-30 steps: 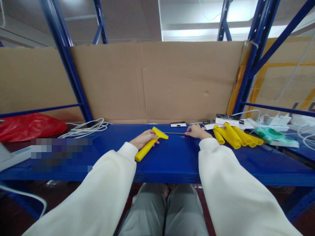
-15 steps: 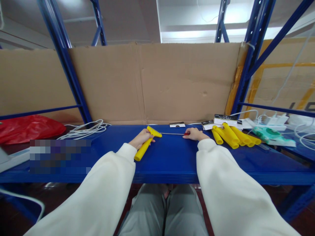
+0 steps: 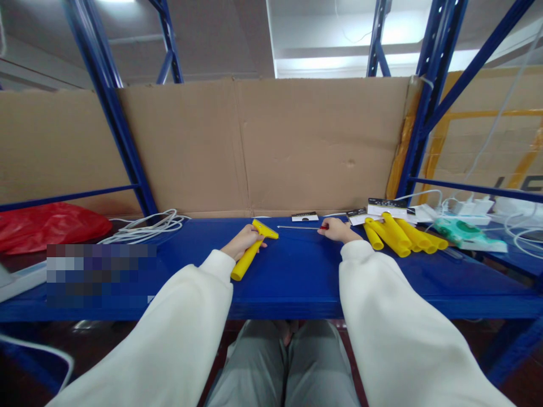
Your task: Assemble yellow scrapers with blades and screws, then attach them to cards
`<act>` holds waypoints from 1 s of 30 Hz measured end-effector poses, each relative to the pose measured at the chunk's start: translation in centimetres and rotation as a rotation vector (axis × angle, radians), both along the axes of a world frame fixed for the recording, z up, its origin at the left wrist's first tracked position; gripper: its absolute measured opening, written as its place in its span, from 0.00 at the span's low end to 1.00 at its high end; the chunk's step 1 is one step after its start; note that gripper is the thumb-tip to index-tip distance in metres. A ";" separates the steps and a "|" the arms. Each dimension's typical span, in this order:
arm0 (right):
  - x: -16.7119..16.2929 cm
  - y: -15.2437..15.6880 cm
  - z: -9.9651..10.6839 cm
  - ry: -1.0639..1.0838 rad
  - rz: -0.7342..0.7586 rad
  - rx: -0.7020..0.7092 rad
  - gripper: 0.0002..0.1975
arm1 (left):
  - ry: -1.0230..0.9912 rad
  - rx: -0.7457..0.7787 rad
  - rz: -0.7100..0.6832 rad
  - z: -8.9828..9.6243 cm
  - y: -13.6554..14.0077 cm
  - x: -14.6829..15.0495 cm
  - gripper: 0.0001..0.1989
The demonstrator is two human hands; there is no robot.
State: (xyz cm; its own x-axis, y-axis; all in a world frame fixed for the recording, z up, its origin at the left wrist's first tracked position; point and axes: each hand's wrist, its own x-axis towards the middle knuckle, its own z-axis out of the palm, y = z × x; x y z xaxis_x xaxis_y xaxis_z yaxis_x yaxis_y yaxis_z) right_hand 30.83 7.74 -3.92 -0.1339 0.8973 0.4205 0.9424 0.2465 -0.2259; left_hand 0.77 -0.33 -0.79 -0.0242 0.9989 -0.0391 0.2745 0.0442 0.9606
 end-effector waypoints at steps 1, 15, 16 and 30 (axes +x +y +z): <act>0.0 -0.1 0.1 0.010 0.006 -0.011 0.13 | 0.000 -0.002 -0.011 0.0 -0.1 0.0 0.16; -1.4 -1.6 1.1 0.124 0.237 0.045 0.13 | -0.033 -0.003 -0.042 0.1 -0.3 0.1 0.14; -1.5 -1.7 1.2 0.126 0.232 0.042 0.13 | -0.031 -0.004 -0.043 0.1 -0.3 0.1 0.14; -2.3 -2.6 1.9 0.124 0.193 0.039 0.10 | -0.039 0.008 -0.078 0.1 -0.5 0.2 0.13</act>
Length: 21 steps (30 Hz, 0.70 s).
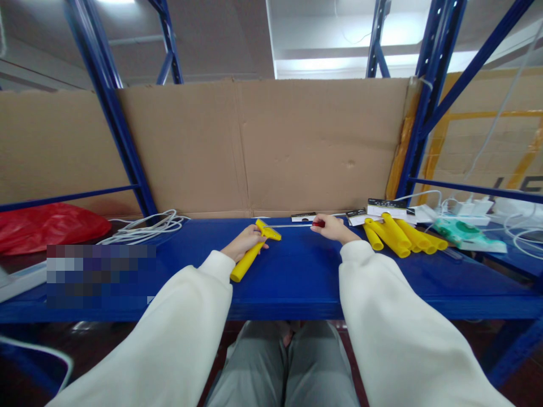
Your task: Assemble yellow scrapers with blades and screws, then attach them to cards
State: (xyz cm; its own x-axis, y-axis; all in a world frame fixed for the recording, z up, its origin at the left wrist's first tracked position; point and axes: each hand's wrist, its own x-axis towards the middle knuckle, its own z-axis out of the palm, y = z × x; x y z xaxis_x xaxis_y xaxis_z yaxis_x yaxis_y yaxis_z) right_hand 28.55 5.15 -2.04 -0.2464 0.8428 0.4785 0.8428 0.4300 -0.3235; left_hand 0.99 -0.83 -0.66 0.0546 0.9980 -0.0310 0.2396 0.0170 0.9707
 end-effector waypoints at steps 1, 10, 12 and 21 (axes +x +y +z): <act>0.0 0.0 0.0 0.001 0.003 0.001 0.11 | -0.001 0.001 0.000 0.0 0.0 0.0 0.13; -0.1 -0.1 0.0 -0.018 -0.024 -0.001 0.10 | 0.002 0.008 0.020 -0.2 0.1 0.0 0.15; -0.1 0.0 0.0 -0.015 -0.013 0.004 0.11 | 0.005 0.006 0.012 -0.2 0.1 0.0 0.15; 0.4 0.4 -0.3 -0.023 -0.009 0.014 0.13 | 0.008 0.001 0.020 0.0 -0.1 0.1 0.16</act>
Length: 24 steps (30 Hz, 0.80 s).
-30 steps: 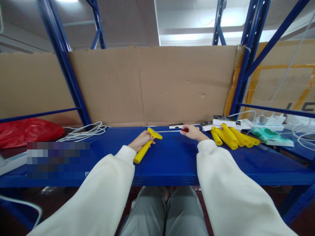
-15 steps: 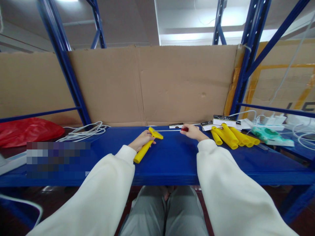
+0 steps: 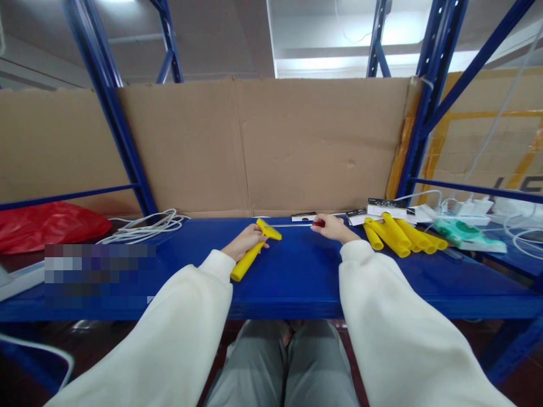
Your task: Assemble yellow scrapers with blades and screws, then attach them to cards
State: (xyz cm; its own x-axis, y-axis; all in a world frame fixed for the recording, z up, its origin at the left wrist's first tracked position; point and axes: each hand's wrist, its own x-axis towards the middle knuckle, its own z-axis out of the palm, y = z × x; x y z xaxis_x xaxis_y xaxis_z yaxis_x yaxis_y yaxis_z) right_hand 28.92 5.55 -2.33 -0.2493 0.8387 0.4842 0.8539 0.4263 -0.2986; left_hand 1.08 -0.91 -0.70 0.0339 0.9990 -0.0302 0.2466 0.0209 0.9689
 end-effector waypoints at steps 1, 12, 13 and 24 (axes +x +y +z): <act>0.0 0.0 0.0 -0.001 -0.002 -0.002 0.13 | -0.002 -0.002 -0.001 0.0 0.0 0.0 0.16; 0.0 0.1 0.0 -0.003 0.002 -0.022 0.13 | 0.022 0.002 -0.011 -0.1 0.1 0.0 0.18; 0.1 0.1 0.0 -0.004 0.002 -0.025 0.13 | 0.020 0.001 -0.013 -0.1 0.1 0.0 0.18; 0.2 0.3 0.2 -0.012 0.031 -0.080 0.14 | 0.038 0.049 -0.008 -0.2 0.2 -0.1 0.16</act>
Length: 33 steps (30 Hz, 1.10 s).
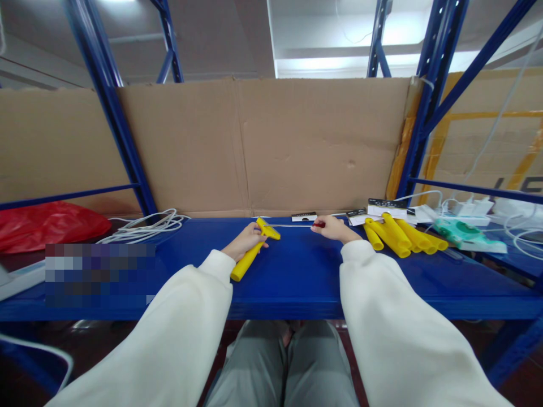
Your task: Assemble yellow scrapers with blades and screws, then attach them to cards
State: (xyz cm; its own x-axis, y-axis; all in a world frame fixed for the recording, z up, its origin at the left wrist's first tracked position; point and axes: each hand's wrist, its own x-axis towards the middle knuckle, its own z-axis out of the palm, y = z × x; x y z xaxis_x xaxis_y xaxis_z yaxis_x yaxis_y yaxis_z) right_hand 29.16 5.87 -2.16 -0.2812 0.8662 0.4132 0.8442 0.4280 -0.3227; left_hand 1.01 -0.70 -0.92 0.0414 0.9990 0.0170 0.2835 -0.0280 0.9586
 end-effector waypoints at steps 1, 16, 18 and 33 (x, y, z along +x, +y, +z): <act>0.0 0.0 0.0 0.003 0.000 -0.006 0.14 | 0.004 0.006 -0.001 0.0 0.0 0.0 0.15; -1.6 -2.8 1.8 -0.131 -0.115 0.084 0.10 | 0.119 0.110 0.005 -0.3 0.5 -0.2 0.14; -1.9 -3.1 1.9 -0.151 -0.150 0.101 0.09 | 0.146 0.125 0.012 -0.3 0.4 -0.2 0.14; -2.6 -4.1 2.3 -0.190 0.022 0.191 0.08 | 0.468 0.274 0.096 -1.7 2.7 -1.6 0.17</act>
